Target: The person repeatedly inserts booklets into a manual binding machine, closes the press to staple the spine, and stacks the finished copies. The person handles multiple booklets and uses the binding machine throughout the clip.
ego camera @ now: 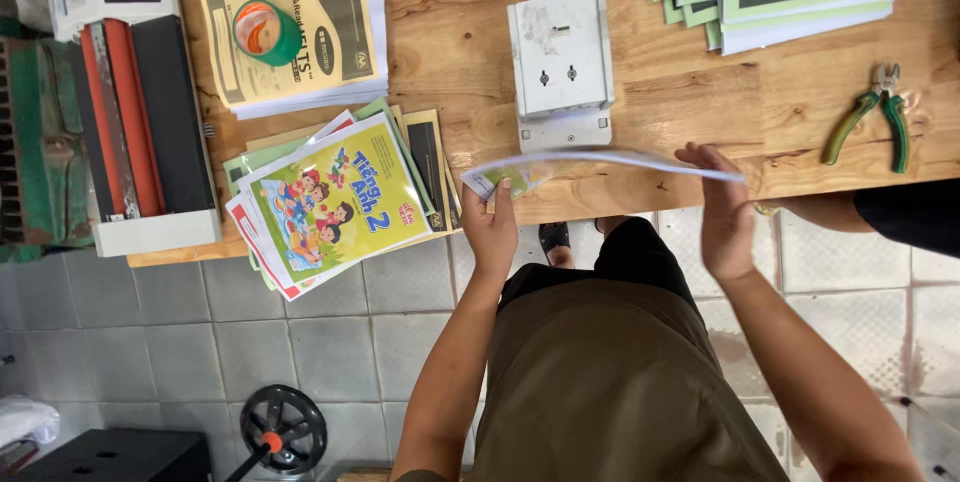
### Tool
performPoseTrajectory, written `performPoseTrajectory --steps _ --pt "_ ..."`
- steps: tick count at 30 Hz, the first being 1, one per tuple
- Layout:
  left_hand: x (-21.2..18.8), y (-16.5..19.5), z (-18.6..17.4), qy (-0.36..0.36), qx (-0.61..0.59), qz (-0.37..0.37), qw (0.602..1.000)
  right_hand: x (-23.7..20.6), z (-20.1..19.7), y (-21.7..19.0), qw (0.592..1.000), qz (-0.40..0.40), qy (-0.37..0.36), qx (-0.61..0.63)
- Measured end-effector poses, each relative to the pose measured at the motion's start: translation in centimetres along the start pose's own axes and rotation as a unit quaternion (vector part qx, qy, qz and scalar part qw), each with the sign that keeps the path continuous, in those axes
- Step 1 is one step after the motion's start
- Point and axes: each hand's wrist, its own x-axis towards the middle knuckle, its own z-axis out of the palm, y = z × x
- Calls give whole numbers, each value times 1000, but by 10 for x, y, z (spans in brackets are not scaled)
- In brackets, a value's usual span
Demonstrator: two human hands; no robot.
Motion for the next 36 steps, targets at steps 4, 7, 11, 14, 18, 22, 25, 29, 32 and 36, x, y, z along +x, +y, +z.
performPoseTrajectory --steps 4,7,11,14,18,22,25,29,32,36 --pt "0 16 4 -29 -57 54 996 2 18 4 983 -100 40 -147" --pt "14 19 3 -36 10 117 992 14 19 9 969 -108 71 -209" --pt "32 2 8 -41 -102 -11 994 20 20 24 976 -2 144 -163" --pt "6 -9 4 -3 6 63 998 2 27 33 978 -48 146 -140" --pt "-45 -2 -11 40 11 93 995 -27 49 34 983 -28 112 -139" --pt "-82 21 -18 -48 64 137 987 -48 69 19 971 37 -31 -235" --pt "-92 32 -18 -134 126 131 974 -53 72 10 948 8 -179 -263" --pt "-83 23 -5 -71 188 124 972 -40 84 6 955 65 -256 -131" --pt "-75 12 0 5 185 133 974 -8 101 -17 979 45 -24 -198" --pt "-76 11 4 -21 140 111 984 50 105 -95 927 -145 -149 -314"
